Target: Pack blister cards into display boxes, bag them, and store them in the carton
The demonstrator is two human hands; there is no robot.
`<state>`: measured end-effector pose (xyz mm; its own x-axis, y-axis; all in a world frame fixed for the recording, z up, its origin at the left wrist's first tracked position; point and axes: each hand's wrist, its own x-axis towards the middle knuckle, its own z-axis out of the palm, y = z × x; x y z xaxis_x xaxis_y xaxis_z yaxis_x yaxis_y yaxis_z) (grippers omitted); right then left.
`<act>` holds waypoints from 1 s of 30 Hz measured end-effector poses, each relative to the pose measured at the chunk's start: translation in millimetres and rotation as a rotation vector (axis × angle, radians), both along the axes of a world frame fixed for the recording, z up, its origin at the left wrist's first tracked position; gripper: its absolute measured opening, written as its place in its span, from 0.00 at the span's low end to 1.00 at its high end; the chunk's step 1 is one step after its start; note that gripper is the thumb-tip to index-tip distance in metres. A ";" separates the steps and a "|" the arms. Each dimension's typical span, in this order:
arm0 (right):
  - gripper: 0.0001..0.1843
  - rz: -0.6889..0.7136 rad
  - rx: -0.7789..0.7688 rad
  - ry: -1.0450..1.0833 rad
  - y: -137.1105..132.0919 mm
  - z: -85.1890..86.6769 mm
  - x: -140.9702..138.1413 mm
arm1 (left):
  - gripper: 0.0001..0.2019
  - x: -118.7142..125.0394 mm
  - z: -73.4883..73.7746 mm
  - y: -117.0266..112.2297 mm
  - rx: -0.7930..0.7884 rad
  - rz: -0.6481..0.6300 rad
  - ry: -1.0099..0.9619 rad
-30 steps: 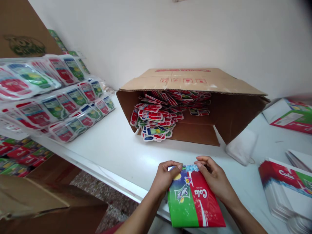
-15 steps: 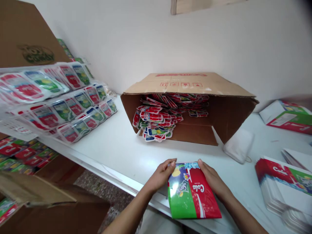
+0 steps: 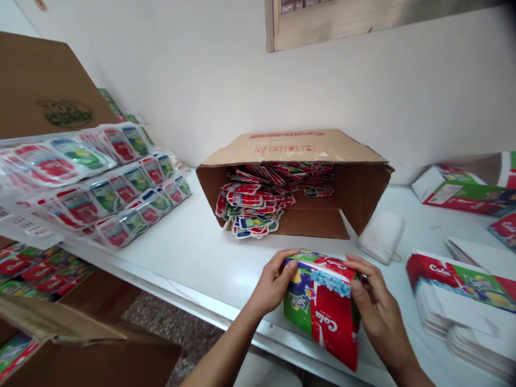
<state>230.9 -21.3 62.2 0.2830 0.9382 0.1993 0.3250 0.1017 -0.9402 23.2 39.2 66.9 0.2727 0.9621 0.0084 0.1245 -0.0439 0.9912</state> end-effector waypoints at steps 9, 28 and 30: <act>0.21 0.004 0.057 -0.024 -11.2 -6.6 -3.4 | 0.20 27.2 -10.5 -0.1 0.016 0.082 -0.062; 0.09 0.189 0.266 -0.073 0.7 -6.1 8.0 | 0.11 21.5 -28.9 -12.9 0.376 0.081 -0.168; 0.10 0.231 0.259 -0.083 1.8 -6.4 13.6 | 0.11 23.8 -31.8 -15.4 0.465 0.102 -0.148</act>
